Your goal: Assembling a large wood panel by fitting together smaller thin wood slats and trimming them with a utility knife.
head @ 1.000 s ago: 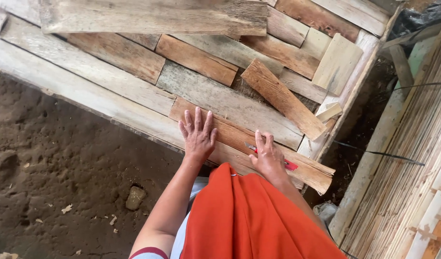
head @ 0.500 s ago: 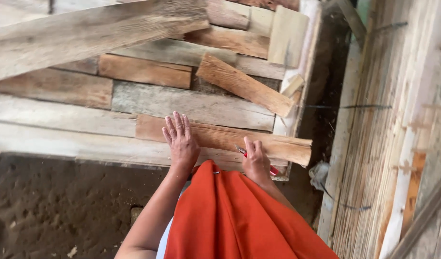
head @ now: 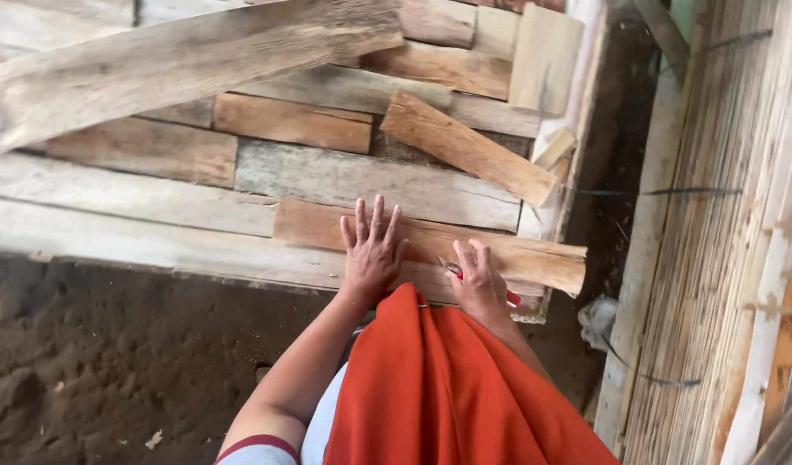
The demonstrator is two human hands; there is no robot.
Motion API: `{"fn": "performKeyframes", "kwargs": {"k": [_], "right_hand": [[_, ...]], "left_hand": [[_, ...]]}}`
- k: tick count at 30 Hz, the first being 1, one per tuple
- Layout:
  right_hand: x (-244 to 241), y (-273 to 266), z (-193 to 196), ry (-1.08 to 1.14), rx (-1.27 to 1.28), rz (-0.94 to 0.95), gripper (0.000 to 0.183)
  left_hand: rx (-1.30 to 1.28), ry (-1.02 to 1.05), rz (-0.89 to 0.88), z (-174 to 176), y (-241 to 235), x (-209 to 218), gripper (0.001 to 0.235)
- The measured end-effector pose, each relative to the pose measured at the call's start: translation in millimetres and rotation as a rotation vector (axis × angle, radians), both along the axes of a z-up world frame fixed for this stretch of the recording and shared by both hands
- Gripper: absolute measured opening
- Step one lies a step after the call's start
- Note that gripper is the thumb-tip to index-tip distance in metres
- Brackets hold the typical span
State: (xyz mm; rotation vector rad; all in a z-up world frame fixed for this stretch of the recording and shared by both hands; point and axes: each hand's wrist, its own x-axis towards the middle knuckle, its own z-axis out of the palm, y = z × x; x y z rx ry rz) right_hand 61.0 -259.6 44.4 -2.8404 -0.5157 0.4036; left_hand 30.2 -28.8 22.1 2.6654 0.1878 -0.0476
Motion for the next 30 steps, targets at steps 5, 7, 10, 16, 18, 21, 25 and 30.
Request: {"fn": "performKeyframes", "kwargs": {"k": [5,7,10,16,18,21,25,30], "right_hand": [[23,27,42,0.131,-0.084,0.108,0.076],[29,30,48,0.174,-0.117,0.131,0.081],[35,32,48,0.203,-0.171,0.152,0.081],[39,34,40,0.146,-0.262,0.161,0.086],[43,28,29,0.107,-0.232,0.164,0.08],[52,29,26,0.192,-0.221,0.068,0.063],[71,16,-5,0.176,-0.152,-0.023,0.028],[81,27,8,0.229,-0.148,-0.058,0.016]], "left_hand": [[0.027,-0.013,0.121,-4,15,-17,0.066],[0.027,-0.009,0.151,-6,20,-21,0.067],[0.022,-0.024,0.128,-7,24,-23,0.066],[0.043,-0.023,0.121,-15,24,-23,0.067],[0.073,-0.021,0.108,-16,25,-23,0.067],[0.06,-0.035,0.107,-13,25,-23,0.066],[0.061,-0.032,0.101,-19,24,-24,0.066],[0.07,-0.033,0.113,-15,24,-22,0.066]]}}
